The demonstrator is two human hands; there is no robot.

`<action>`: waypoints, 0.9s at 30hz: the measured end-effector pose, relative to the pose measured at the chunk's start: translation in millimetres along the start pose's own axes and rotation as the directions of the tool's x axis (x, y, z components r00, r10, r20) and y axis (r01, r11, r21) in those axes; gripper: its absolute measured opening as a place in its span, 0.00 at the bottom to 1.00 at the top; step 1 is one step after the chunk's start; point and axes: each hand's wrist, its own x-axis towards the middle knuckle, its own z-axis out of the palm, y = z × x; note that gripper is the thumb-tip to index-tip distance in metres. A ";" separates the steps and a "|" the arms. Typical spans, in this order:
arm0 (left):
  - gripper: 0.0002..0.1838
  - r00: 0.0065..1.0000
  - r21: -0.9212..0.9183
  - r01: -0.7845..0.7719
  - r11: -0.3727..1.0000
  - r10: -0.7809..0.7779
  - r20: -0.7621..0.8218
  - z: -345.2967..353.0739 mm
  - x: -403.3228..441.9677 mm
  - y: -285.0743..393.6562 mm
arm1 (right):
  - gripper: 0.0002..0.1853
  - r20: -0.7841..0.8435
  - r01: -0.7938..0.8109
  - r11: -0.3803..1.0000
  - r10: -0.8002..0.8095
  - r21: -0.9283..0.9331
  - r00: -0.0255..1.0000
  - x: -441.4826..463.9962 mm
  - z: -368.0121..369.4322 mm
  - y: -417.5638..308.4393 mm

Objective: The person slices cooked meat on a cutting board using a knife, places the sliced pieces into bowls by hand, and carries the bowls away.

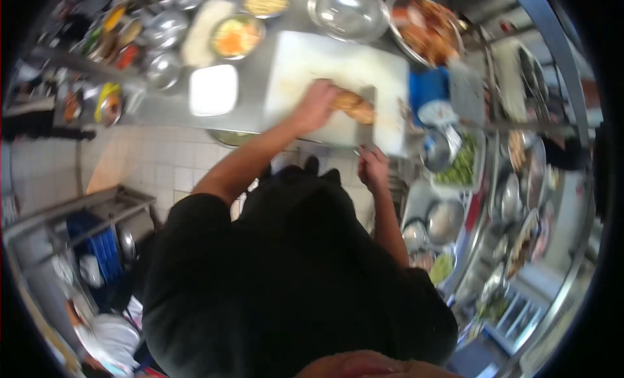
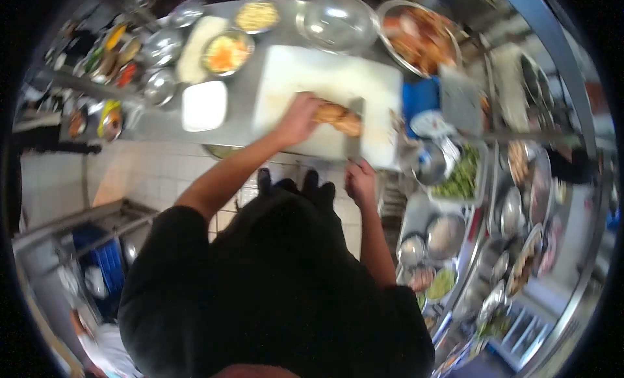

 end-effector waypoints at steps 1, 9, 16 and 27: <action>0.27 0.993 0.033 -0.112 0.993 0.111 0.035 -8.2 -12.0 -1.7 | 0.13 0.017 0.024 0.999 -0.025 0.029 1.000 -1.4 2.3 1.8; 0.29 0.985 0.072 -0.126 0.989 0.116 0.125 -5.4 -74.4 -2.0 | 0.11 0.025 0.135 0.991 -0.135 -0.020 0.991 -11.6 17.0 18.5; 0.49 0.977 0.114 0.108 0.988 -0.127 0.174 -21.9 -54.5 5.4 | 0.08 -0.152 0.322 0.943 -0.331 -0.081 0.931 -10.7 30.9 0.8; 0.59 0.916 0.165 0.167 0.972 -0.215 0.338 -31.0 -24.0 2.6 | 0.10 -0.007 0.144 0.982 -0.146 -0.121 0.989 -101.8 59.9 28.4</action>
